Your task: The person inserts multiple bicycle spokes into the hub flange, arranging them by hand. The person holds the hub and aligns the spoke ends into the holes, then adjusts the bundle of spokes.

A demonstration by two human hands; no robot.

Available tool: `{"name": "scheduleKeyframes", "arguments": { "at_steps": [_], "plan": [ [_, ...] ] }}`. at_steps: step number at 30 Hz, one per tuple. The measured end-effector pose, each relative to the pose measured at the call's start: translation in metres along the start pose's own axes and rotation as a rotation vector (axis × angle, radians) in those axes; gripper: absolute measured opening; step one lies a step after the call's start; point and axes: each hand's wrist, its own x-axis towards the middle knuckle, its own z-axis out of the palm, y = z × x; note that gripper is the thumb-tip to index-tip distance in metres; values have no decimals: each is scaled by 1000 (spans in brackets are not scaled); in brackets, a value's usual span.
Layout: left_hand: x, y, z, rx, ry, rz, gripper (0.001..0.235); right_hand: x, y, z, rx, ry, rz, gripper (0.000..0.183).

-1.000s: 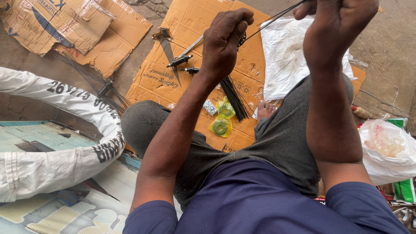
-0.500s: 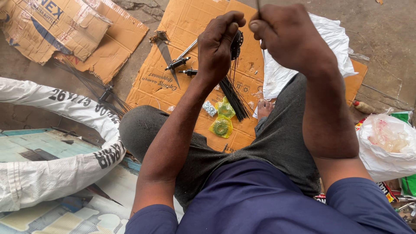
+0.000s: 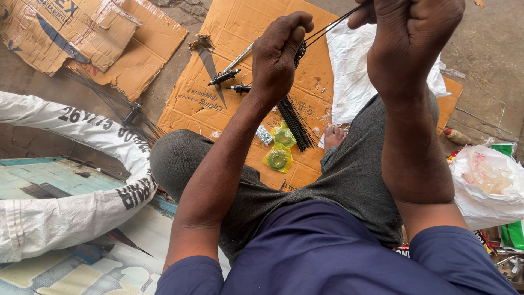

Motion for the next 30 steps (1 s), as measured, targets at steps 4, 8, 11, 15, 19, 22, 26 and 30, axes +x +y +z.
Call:
{"name": "scheduleKeyframes", "arguments": {
  "at_steps": [4, 8, 11, 15, 19, 22, 26, 30],
  "plan": [
    [0, -1, 0, -1, 0, -2, 20, 1, 4, -2, 13, 6, -58, 29],
    [0, 0, 0, 2, 2, -24, 19, -2, 12, -6, -24, 31, -54, 32],
    [1, 1, 0, 70, 0, 14, 18, -5, 21, -10, -100, 46, -69, 35],
    [1, 2, -1, 135, 1, 55, 17, -9, 32, -14, -88, 140, -29, 39],
    [1, 3, 0, 127, 4, 72, 17, -11, 35, -16, -59, 123, -7, 35],
    [1, 4, 1, 133, -3, 64, 16, -14, 39, -5, -45, 113, 17, 33],
    [1, 3, 0, 126, -7, 60, 16, -18, 47, -4, 9, 90, 34, 25],
    [0, 1, 0, 162, -11, 70, 16, -26, 62, -7, 66, 107, 63, 3]
  ]
}}
